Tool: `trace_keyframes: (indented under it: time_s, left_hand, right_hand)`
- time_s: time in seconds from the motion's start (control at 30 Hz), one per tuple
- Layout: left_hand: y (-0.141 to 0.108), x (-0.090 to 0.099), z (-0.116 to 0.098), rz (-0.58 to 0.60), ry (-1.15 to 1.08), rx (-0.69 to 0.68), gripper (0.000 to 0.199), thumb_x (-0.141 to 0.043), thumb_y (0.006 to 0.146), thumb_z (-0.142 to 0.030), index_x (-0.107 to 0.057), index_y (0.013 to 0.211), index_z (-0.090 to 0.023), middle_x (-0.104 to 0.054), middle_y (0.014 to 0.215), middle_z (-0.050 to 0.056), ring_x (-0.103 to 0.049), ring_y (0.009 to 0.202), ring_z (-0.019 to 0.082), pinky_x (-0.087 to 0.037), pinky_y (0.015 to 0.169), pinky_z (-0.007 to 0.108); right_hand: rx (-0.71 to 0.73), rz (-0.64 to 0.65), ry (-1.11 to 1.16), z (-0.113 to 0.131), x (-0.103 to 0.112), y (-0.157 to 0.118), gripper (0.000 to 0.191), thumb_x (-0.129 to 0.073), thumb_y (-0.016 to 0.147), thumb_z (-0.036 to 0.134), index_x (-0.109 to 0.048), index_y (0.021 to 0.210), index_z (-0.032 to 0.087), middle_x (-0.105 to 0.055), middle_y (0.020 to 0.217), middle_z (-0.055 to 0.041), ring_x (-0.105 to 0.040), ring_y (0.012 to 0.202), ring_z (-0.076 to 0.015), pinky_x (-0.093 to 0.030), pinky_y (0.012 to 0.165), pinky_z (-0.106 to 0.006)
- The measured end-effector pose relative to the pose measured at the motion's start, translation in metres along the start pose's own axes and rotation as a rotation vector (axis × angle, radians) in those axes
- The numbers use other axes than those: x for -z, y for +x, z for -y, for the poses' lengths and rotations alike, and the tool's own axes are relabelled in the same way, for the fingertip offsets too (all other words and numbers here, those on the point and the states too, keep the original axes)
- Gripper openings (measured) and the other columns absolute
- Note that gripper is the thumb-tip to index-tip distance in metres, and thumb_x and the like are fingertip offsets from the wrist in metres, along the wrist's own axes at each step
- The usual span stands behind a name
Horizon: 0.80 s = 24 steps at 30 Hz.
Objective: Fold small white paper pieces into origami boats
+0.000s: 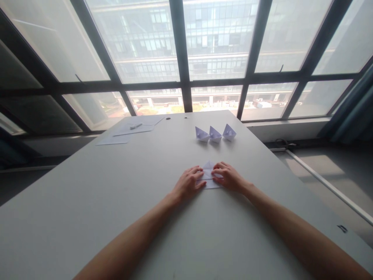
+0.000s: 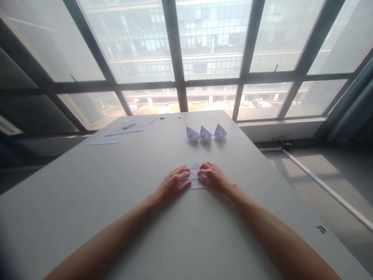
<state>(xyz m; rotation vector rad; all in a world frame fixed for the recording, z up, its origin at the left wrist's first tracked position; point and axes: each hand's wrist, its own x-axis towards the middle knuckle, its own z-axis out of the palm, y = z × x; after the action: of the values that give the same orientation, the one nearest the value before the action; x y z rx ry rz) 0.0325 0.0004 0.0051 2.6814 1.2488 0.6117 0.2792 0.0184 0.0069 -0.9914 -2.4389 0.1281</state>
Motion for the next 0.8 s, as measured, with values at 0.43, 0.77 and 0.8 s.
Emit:
trace_keyframes:
  time_s: [0.43, 0.77, 0.8]
  left_hand:
    - [0.001, 0.004, 0.003, 0.189, -0.089, 0.0, 0.056, -0.055, 0.094, -0.044, -0.045, 0.146, -0.025, -0.038, 0.155, 0.005, -0.032, 0.145, 0.024, -0.023, 0.12, 0.044]
    - [0.004, -0.002, 0.006, 0.029, -0.231, 0.067, 0.047, -0.064, 0.086, -0.034, -0.061, 0.133, -0.025, -0.06, 0.137, 0.004, -0.048, 0.135, 0.025, -0.034, 0.116, 0.041]
    - [0.004, -0.003, 0.006, 0.022, -0.243, 0.07, 0.046, -0.064, 0.086, -0.034, -0.062, 0.131, -0.025, -0.062, 0.135, 0.004, -0.048, 0.134, 0.025, -0.034, 0.116, 0.04]
  right_hand:
    - [0.049, 0.103, 0.176, -0.02, 0.007, -0.005, 0.05, -0.078, 0.078, 0.035, -0.065, 0.126, 0.029, -0.065, 0.122, -0.0074, -0.057, 0.113, -0.0271, -0.044, 0.101, -0.044]
    - [0.053, 0.025, 0.201, -0.019, 0.003, -0.004, 0.038, -0.076, 0.081, 0.026, -0.069, 0.118, 0.026, -0.07, 0.112, -0.0067, -0.062, 0.106, -0.0244, -0.05, 0.095, -0.04]
    - [0.056, 0.017, 0.2, -0.021, 0.003, -0.004, 0.036, -0.074, 0.082, 0.025, -0.069, 0.117, 0.026, -0.07, 0.113, -0.0069, -0.062, 0.106, -0.0241, -0.05, 0.095, -0.04]
